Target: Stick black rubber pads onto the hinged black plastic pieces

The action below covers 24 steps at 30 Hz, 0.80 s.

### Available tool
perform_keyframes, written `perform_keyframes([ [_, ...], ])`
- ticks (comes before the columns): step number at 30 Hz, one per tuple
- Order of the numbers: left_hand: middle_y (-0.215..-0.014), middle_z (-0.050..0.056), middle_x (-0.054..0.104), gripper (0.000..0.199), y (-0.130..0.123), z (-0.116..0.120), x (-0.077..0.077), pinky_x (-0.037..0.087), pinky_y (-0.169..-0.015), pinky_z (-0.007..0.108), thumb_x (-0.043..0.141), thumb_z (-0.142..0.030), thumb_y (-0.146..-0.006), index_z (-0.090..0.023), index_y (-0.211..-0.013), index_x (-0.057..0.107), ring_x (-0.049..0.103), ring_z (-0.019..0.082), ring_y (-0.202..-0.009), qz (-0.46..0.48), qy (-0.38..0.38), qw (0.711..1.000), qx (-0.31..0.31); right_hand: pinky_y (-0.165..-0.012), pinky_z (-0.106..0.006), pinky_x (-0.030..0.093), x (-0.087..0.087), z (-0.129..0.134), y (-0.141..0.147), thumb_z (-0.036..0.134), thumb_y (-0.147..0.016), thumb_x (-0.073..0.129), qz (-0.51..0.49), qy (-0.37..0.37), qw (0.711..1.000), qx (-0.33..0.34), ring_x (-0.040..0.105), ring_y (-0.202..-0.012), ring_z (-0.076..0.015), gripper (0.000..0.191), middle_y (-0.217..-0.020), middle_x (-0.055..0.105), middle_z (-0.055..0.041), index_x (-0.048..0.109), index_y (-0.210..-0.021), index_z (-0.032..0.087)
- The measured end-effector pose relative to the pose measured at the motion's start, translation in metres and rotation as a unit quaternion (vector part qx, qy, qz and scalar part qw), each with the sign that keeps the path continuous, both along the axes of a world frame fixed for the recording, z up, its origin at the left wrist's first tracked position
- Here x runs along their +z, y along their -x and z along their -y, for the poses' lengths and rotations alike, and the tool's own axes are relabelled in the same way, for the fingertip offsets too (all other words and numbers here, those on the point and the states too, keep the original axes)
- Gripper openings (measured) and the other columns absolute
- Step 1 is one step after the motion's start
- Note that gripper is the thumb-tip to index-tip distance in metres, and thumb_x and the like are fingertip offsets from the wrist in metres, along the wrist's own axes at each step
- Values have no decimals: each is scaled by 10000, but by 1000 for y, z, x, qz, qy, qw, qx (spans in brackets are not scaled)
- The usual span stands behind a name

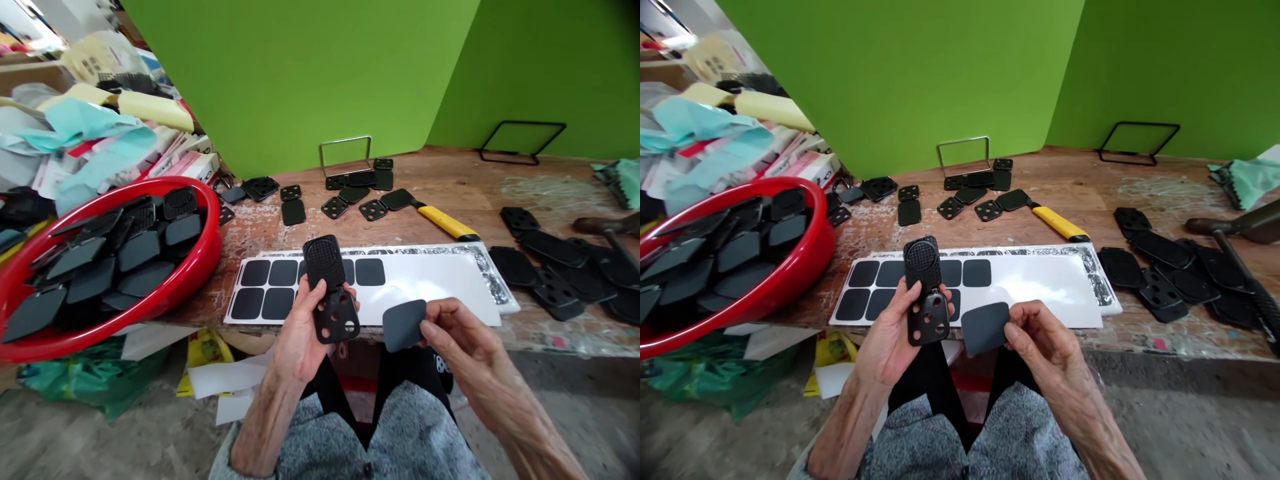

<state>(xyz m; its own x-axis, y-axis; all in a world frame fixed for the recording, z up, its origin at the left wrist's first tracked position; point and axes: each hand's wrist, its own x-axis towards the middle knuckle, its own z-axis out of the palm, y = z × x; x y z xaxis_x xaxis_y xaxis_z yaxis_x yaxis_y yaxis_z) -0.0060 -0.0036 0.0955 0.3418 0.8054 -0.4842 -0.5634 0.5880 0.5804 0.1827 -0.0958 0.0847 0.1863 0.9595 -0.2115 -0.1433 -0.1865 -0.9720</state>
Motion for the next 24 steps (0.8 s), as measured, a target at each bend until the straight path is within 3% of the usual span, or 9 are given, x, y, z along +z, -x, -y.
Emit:
perform_keyframes([
  [3,-901,75,677,291,1,-1,-2,552,-772,324,448,-398,-935,-163,-1045,580,680,185,-812,7,31,999,-5,-646,-230,372,-1,0,1,380,-886,623,0,16,1000,17,447,-732,-139,210,-798,516,20,533,-1050,286],
  [5,-883,88,684,431,2,-2,-3,561,-756,331,401,-497,-929,-137,-1021,618,686,206,-808,12,43,999,-8,-635,-229,357,0,0,2,394,-878,630,-10,37,999,28,430,-721,-138,175,-780,507,15,560,-949,251],
  [9,-813,76,693,469,3,-3,-3,568,-743,347,391,-527,-922,-138,-926,653,689,208,-773,13,57,998,-4,-672,-228,370,5,-1,3,411,-877,618,-78,70,993,44,422,-758,-147,209,-784,477,1,576,-821,214],
  [15,-815,89,710,452,1,-1,-4,556,-774,340,397,-488,-931,-131,-932,673,685,200,-791,30,65,997,3,-894,-223,370,3,-5,21,329,-866,639,-141,48,989,25,413,-1094,-172,159,-1116,487,-19,593,-776,206],
  [24,-746,101,699,548,-4,4,-2,550,-631,275,337,-533,-929,-112,-872,683,669,181,-678,-5,79,997,-13,-764,-194,406,-4,-11,65,342,-896,607,-236,71,969,14,459,-825,-127,207,-905,510,1,547,-757,201],
])
